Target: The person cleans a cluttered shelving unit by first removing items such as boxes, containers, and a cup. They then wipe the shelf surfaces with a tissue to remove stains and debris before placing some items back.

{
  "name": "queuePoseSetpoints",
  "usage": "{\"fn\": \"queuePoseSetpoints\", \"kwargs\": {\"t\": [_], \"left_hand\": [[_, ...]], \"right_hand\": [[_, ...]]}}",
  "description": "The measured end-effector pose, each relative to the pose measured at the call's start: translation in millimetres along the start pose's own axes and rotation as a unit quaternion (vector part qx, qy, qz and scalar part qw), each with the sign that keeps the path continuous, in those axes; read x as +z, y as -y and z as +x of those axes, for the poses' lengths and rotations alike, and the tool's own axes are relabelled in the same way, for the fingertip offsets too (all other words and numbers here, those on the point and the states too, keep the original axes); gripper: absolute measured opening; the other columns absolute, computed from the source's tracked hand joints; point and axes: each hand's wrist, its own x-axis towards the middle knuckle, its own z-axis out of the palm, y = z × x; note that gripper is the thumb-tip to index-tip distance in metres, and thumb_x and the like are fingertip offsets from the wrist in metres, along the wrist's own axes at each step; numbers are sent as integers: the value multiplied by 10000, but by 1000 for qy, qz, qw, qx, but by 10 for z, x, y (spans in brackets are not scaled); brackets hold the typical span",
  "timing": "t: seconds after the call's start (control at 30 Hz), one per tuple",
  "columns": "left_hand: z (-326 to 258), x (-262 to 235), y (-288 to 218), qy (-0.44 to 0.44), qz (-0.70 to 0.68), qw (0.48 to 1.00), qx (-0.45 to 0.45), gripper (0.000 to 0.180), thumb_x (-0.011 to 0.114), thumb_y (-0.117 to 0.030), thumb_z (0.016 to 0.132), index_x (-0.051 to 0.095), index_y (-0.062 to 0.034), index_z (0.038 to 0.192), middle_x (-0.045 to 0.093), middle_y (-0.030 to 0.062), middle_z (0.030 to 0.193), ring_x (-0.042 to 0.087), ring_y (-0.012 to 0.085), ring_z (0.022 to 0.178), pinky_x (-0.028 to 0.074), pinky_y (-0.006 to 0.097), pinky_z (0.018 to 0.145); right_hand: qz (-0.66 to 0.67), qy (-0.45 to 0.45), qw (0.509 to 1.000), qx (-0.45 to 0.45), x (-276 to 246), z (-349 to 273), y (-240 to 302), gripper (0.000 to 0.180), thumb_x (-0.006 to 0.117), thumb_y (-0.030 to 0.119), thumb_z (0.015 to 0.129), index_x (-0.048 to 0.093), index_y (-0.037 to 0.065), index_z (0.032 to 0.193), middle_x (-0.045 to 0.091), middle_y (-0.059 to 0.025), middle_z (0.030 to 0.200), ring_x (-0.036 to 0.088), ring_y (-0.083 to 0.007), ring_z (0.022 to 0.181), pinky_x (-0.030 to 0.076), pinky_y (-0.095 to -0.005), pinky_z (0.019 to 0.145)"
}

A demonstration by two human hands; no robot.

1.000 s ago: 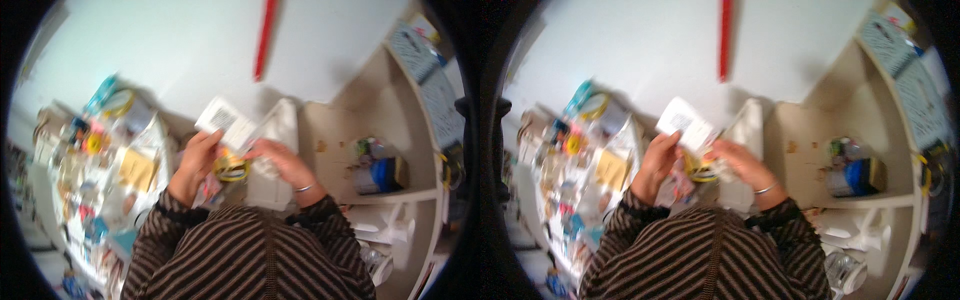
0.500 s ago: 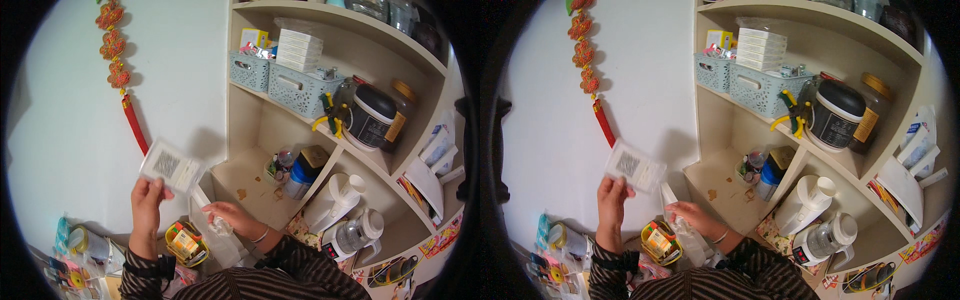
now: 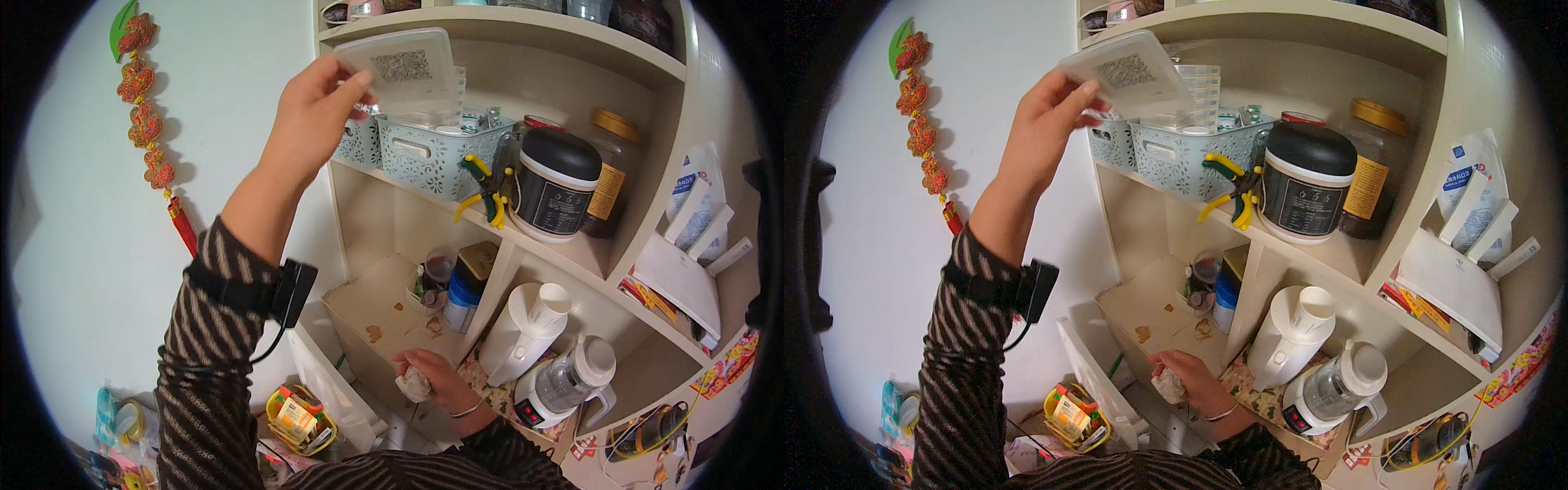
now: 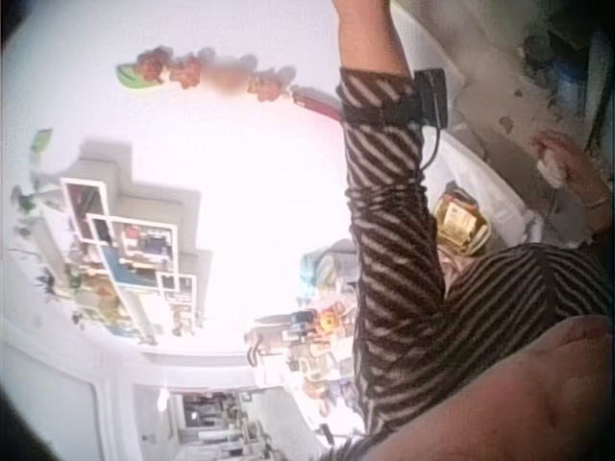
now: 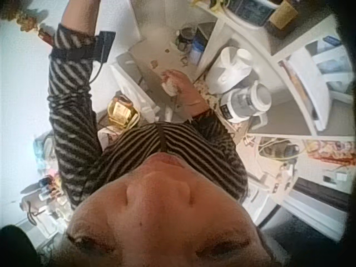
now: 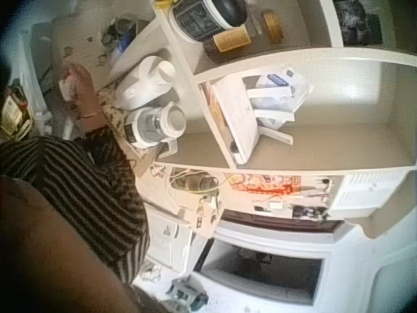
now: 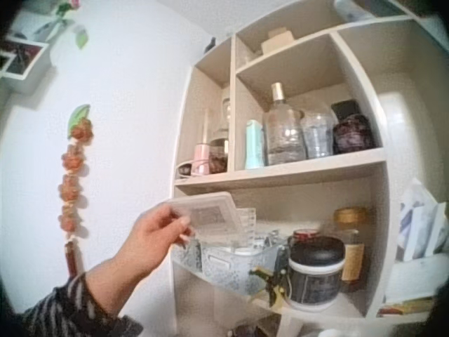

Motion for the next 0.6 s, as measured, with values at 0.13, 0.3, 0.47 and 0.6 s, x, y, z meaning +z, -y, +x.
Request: {"fn": "queuePoseSetpoints", "kwargs": {"t": [0.13, 0.3, 0.47, 0.6], "left_hand": [[350, -57, 124, -43, 7, 999, -3, 202, 572, -151, 976, 624, 4, 1094, 664, 64, 959, 639, 160, 863, 523, 300, 748], [498, -367, 432, -131, 68, 985, -83, 235, 559, -181, 990, 598, -7, 1142, 642, 75, 1042, 622, 175, 916, 516, 328, 830], [588, -501, 787, -125, 58, 983, -124, 227, 518, -130, 977, 590, -11, 1156, 642, 74, 1046, 608, 182, 940, 503, 334, 878], [665, -576, 949, -127, 42, 980, -144, 252, 479, -78, 910, 595, -13, 1124, 647, 89, 1039, 614, 194, 916, 508, 329, 850]], "right_hand": [[-118, -1, 987, -106, -182, -189, 52, 310, 486, 245, 1043, 626, -14, 1143, 632, -39, 908, 614, -115, 810, 507, -253, 708], [32, -31, 998, -33, -345, -205, 20, 301, 508, 245, 1033, 636, -13, 1120, 640, -43, 894, 617, -117, 787, 506, -255, 684], [47, -22, 999, 14, -434, -82, -21, 300, 502, 241, 1034, 639, -10, 1122, 645, -37, 889, 619, -115, 779, 510, -259, 693], [44, -24, 999, 3, -491, -45, -43, 307, 506, 248, 1033, 656, -6, 1117, 648, -33, 884, 623, -114, 774, 513, -263, 672]]}}
